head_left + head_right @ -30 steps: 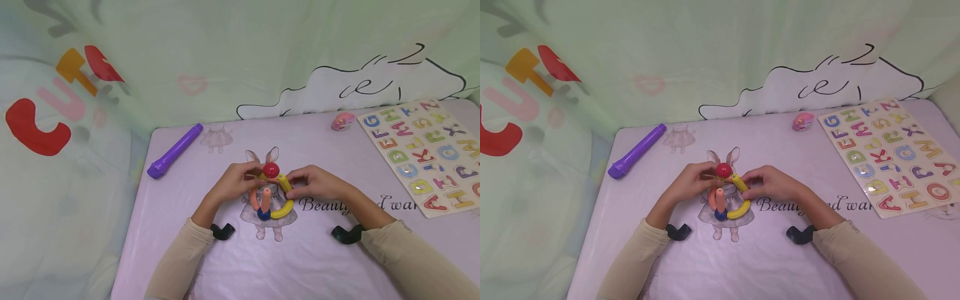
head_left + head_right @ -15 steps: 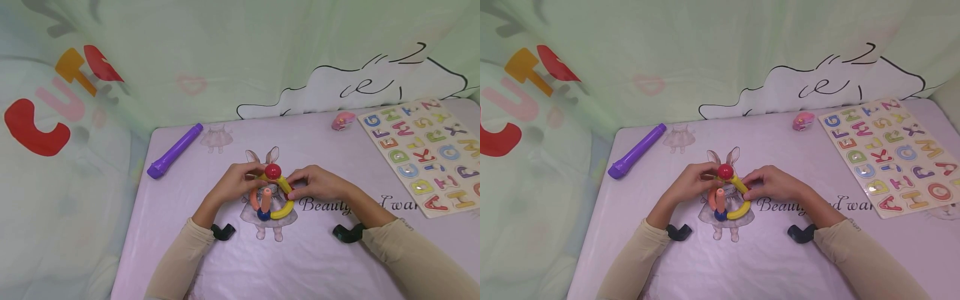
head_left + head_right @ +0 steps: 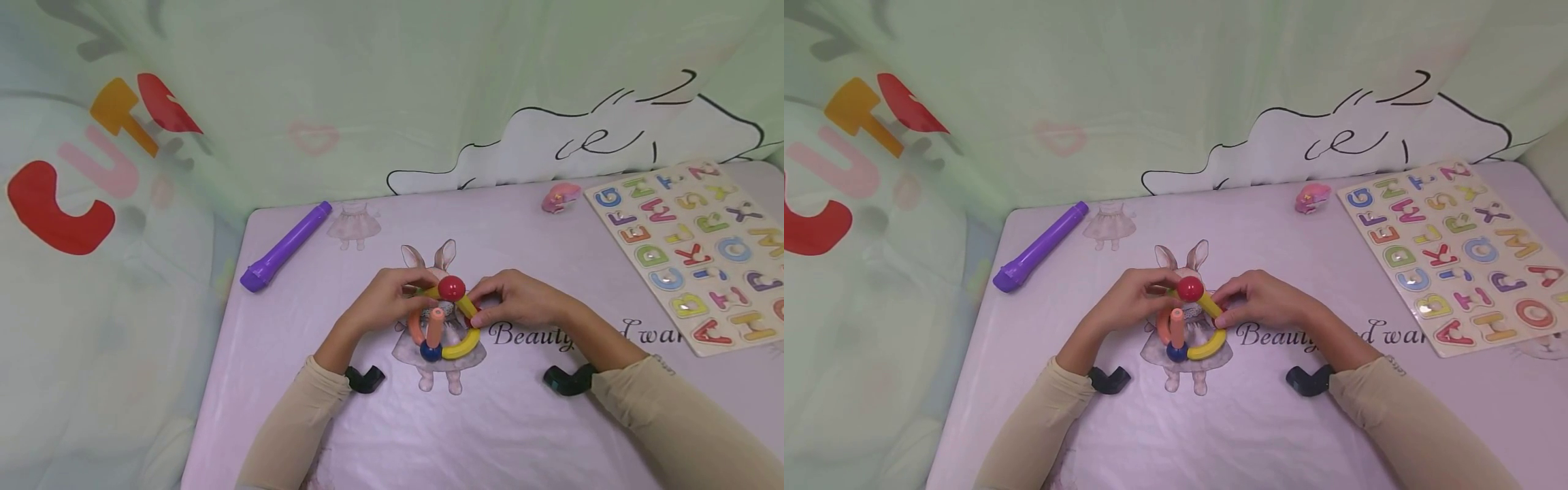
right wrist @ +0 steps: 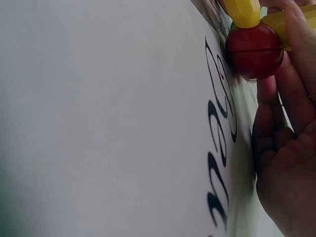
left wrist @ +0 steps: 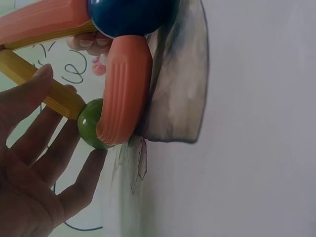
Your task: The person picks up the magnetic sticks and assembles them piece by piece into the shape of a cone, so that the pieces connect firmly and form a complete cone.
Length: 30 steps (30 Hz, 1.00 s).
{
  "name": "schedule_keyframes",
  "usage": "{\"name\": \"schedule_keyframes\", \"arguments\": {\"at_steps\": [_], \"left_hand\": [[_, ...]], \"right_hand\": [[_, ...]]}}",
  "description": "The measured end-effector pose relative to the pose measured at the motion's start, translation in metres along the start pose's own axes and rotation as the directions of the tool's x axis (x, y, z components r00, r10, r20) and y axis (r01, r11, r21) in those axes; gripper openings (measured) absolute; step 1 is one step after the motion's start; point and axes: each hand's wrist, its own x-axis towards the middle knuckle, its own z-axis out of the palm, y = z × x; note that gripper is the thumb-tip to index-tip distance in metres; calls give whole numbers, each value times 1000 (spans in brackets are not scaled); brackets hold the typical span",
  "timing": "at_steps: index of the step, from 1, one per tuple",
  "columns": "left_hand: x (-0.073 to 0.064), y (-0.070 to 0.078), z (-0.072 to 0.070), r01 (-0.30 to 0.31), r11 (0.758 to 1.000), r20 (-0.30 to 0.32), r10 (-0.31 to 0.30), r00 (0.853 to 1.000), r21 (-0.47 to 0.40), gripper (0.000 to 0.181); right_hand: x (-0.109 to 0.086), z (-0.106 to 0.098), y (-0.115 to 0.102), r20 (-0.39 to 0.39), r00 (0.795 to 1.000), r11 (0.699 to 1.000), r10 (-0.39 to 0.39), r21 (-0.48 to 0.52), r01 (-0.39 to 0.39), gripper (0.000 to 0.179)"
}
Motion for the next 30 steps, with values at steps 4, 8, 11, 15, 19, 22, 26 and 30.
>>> {"name": "schedule_keyframes", "arguments": {"at_steps": [4, 8, 11, 15, 19, 22, 26, 30], "left_hand": [[0, 0, 1, -10, 1000, 1, 10, 1000, 16, 22], [0, 1, 1, -42, 997, -18, 43, 999, 72, 25], [0, 5, -1, -10, 987, -44, 18, 999, 160, 35], [-6, 14, -15, 110, 979, -12, -109, 994, 172, 36], [-19, 20, -32, 121, 988, 244, -143, 959, 100, 34], [-23, 26, -33, 71, 993, 411, -102, 906, 92, 40], [-20, 34, -20, 2, 990, 409, -60, 911, 141, 33], [-15, 37, -9, -56, 975, 347, -22, 938, 214, 17]], "right_hand": [[0, 0, -1, 8, 1000, 1000, 0, 4, -1, 31], [0, 1, -2, 5, 1000, 1000, 13, 5, -13, 32], [0, 3, -4, -8, 1000, 1000, 26, 5, -26, 32], [1, 4, -6, -21, 999, 999, 37, 8, -37, 32], [2, 4, -6, -30, 998, 998, 58, 7, -58, 32], [2, 4, -7, -39, 997, 998, 68, 7, -68, 32], [1, 4, -7, -48, 997, 998, 68, 7, -68, 32], [0, 5, -7, -68, 995, 997, 78, -15, -79, 32]]}}
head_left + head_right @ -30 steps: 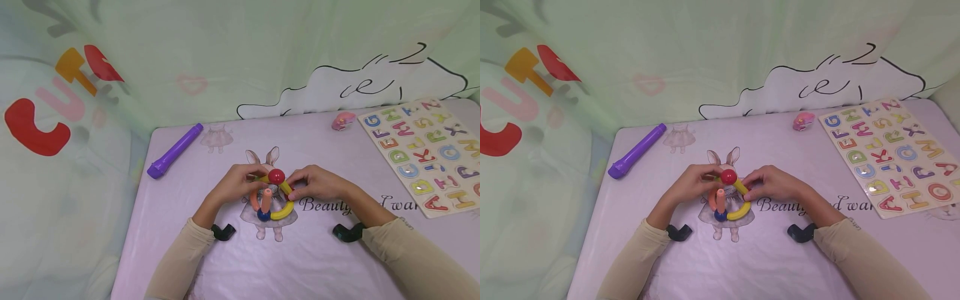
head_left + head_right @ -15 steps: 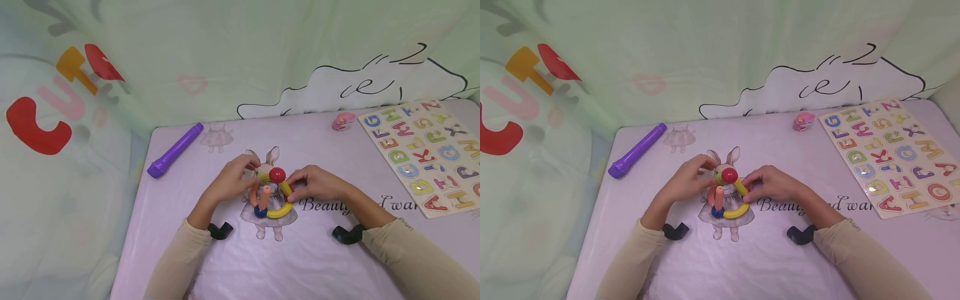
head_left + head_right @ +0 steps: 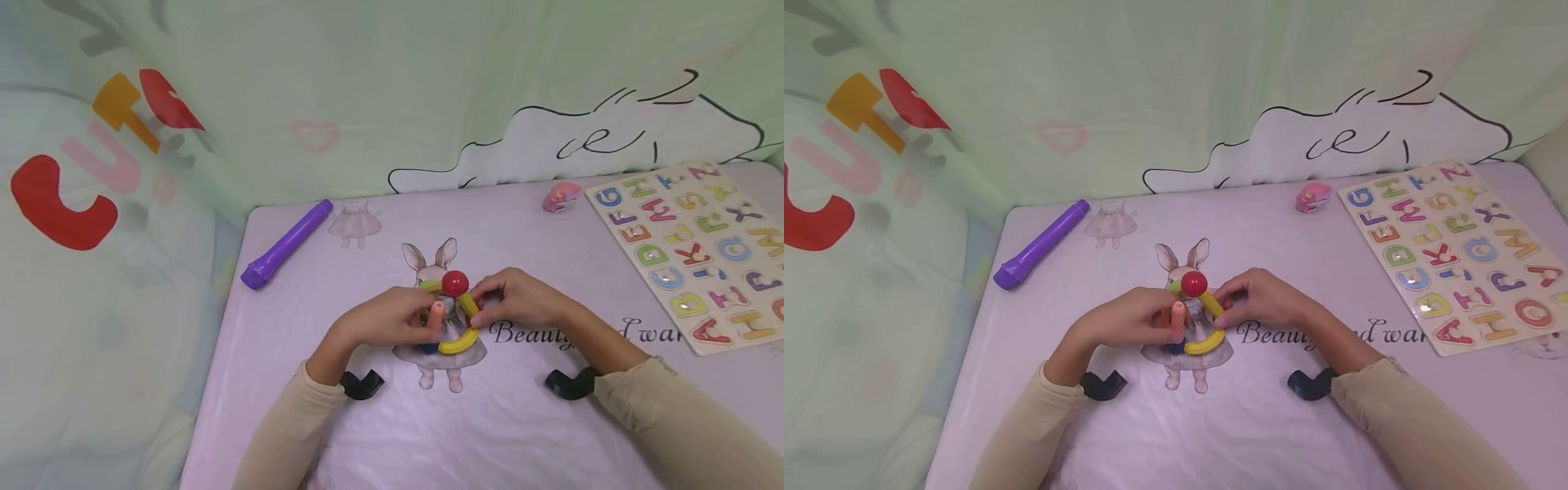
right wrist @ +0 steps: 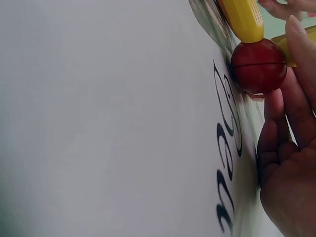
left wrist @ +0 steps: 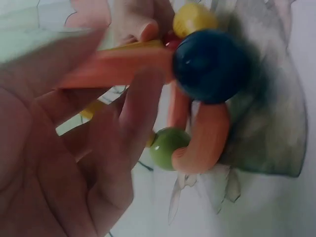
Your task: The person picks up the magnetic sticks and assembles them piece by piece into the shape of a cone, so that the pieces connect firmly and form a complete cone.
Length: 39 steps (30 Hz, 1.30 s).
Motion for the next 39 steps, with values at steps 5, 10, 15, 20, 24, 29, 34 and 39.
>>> {"name": "schedule_keyframes", "arguments": {"at_steps": [5, 10, 15, 20, 24, 29, 34, 39], "left_hand": [[1, 2, 2, 48, 997, -59, -45, 997, 57, 13], [1, -2, 0, 116, 989, -200, -96, 975, 93, 10], [2, -11, -2, 99, 992, -268, -75, 960, 78, 16], [3, -15, -4, 100, 994, -262, -88, 961, 32, 22], [3, -16, -4, 114, 993, -252, -109, 962, 4, 13], [4, -16, -3, 92, 996, -259, -85, 962, 16, 10], [5, -14, -1, 77, 995, -280, -58, 958, 58, 8], [7, -12, 0, 80, 991, -284, -48, 958, 105, 9]], "right_hand": [[-4, 0, -1, -40, 999, 1000, 23, -17, -23, 28], [-7, 2, 0, -47, 999, 1000, 9, -1, -9, 23], [-11, -2, 0, -115, 993, 1000, -1, 27, 4, 22], [-14, -11, -7, -219, 973, 992, -73, 90, 94, 47], [-12, -10, -15, -214, 959, 980, -187, 22, 196, 68], [-8, -3, -24, -230, 951, 978, -206, -86, 191, 62], [-5, 1, -28, -226, 949, 972, -221, -135, 194, 59], [-3, 1, -29, -216, 943, 963, -253, -151, 224, 58]]}}
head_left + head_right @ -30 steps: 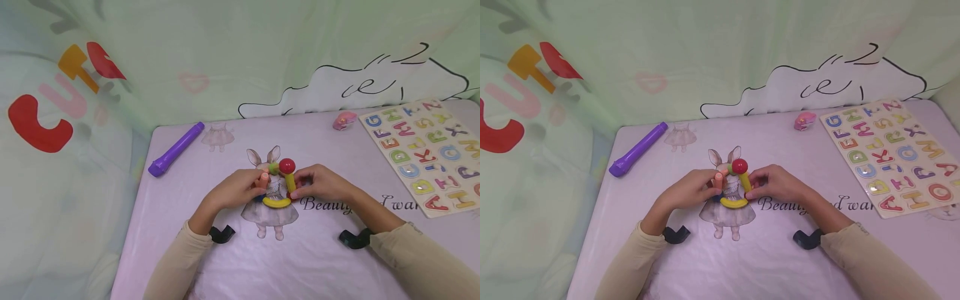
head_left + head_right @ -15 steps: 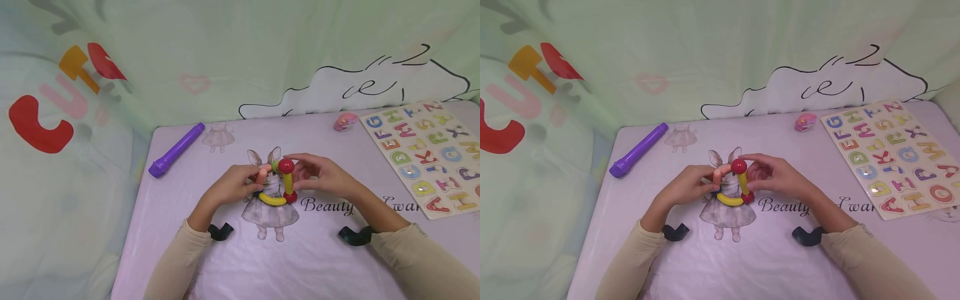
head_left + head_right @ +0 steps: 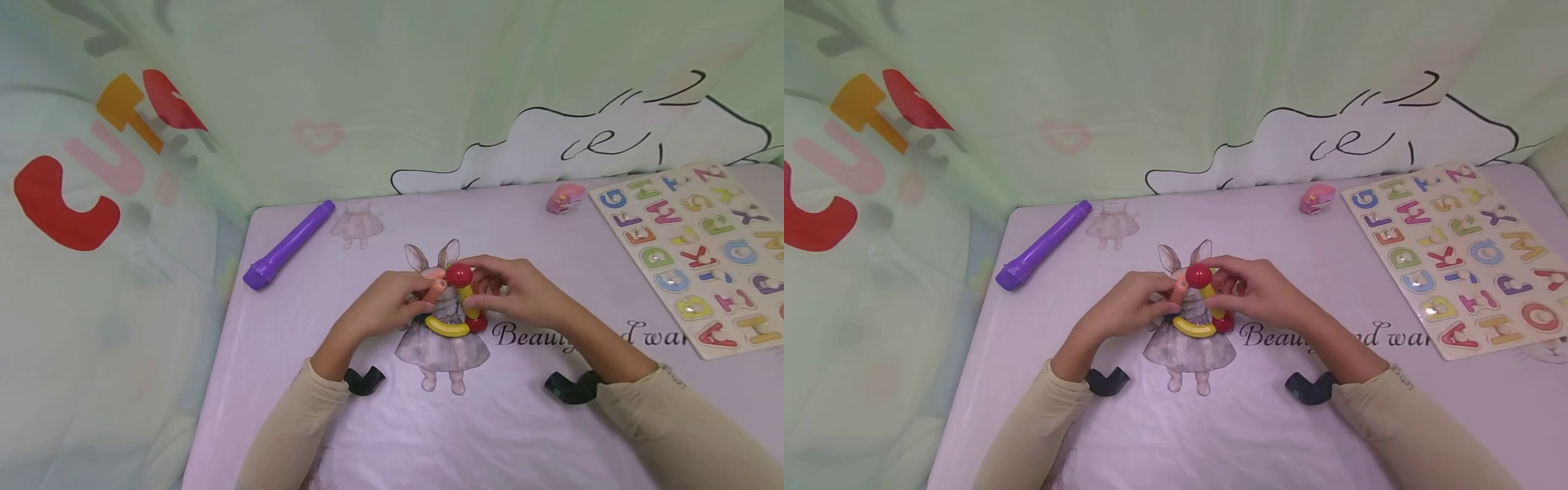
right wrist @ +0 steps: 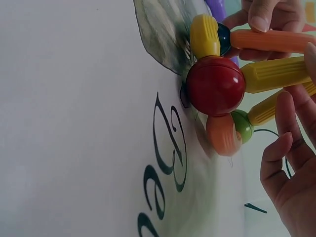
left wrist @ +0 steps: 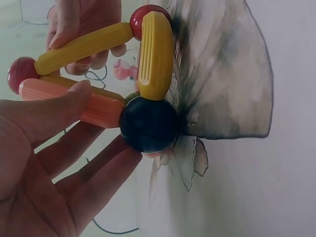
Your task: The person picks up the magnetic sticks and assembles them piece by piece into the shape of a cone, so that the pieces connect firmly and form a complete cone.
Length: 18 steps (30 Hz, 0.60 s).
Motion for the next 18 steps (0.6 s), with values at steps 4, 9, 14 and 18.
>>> {"name": "schedule_keyframes", "arguments": {"at_steps": [4, 9, 14, 18], "left_hand": [[1, 1, 2, -10, 999, 1, 10, 1000, 52, 7], [2, 1, 4, -6, 996, -2, 7, 1000, 87, 9], [3, 0, 5, -7, 996, -6, 8, 1000, 94, 10], [3, 0, 5, -9, 996, -4, 10, 1000, 94, 11]], "right_hand": [[1, 0, -1, 5, 1000, 1000, -12, 0, 11, 58], [1, 1, -2, 10, 1000, 1000, -15, 1, 15, 58], [1, 1, -2, 16, 1000, 1000, -16, -1, 17, 58], [1, 0, -2, 42, 999, 1000, 17, 23, -18, 60]]}}
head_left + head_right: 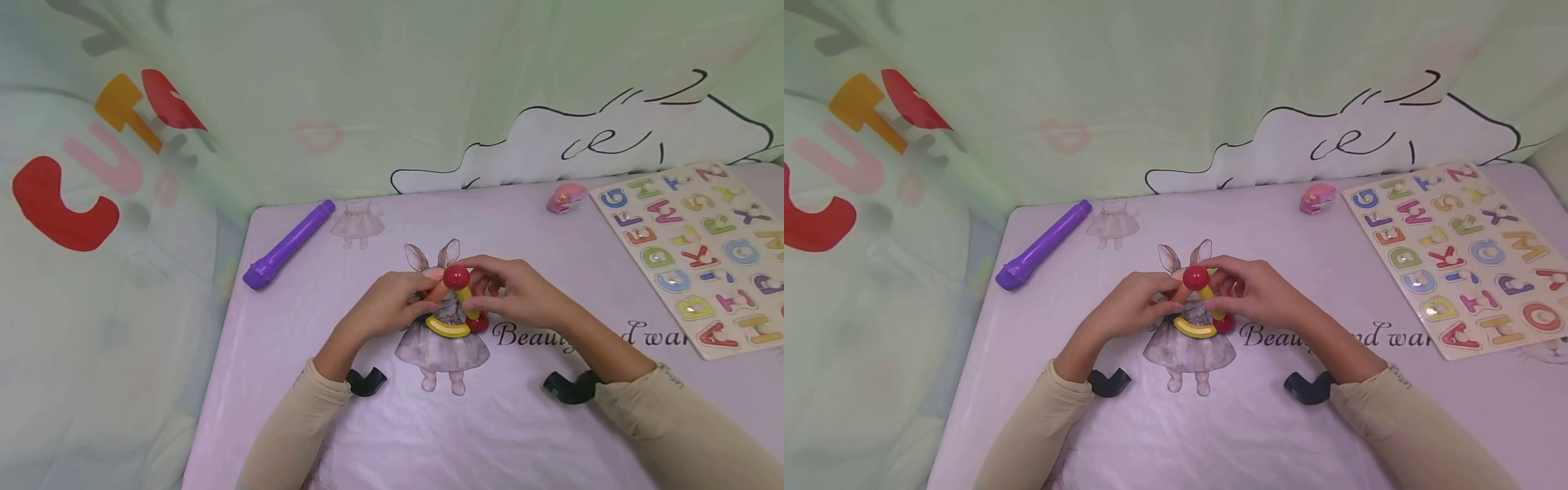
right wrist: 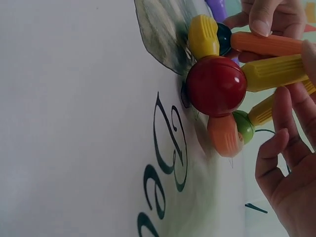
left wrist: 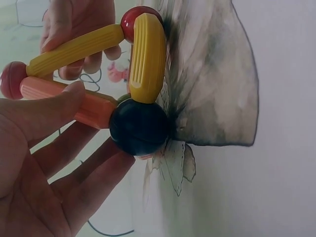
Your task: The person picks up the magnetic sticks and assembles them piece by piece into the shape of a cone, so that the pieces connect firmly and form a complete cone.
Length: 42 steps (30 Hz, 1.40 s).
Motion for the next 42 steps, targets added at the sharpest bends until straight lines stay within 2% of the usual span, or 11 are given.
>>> {"name": "schedule_keyframes", "arguments": {"at_steps": [6, 9, 13, 16, 20, 24, 27, 36, 42], "left_hand": [[-1, -1, -1, 4, 1000, 10, -4, 1000, -8, 9], [-2, 0, -1, 44, 999, -29, -43, 999, 24, 13], [-2, 3, 0, 141, 990, -122, -138, 983, 21, 25], [-1, 6, 0, 170, 984, -134, -176, 975, -53, 27], [-1, 9, 0, 152, 979, -90, -165, 982, -133, 38], [-2, 11, -1, 136, 977, -65, -149, 987, -166, 60], [-2, 11, 1, 114, 981, -57, -124, 991, -160, 72], [-1, 2, -1, 3, 988, -49, -11, 999, -152, 68], [0, -3, 0, 2, 982, -41, -10, 999, -189, 67]], "right_hand": [[-1, 1, 3, 80, 996, 995, 33, 90, -40, 67], [-2, 2, 3, 89, 996, 995, 33, 94, -41, 67], [-2, 2, 0, -7, 999, 999, 34, -38, -35, 59], [-2, 1, -2, -113, 994, 986, 6, -164, -24, 47], [-1, 0, -1, -193, 980, 974, -44, -226, -1, 36], [-1, 0, 0, -207, 977, 975, -49, -221, 2, 32], [-1, 3, -1, -209, 977, 980, -41, -200, -2, 31], [-1, 13, -2, -237, 970, 989, -54, -147, 19, 29], [-1, 13, -2, -251, 967, 986, -53, -168, 10, 28]]}}
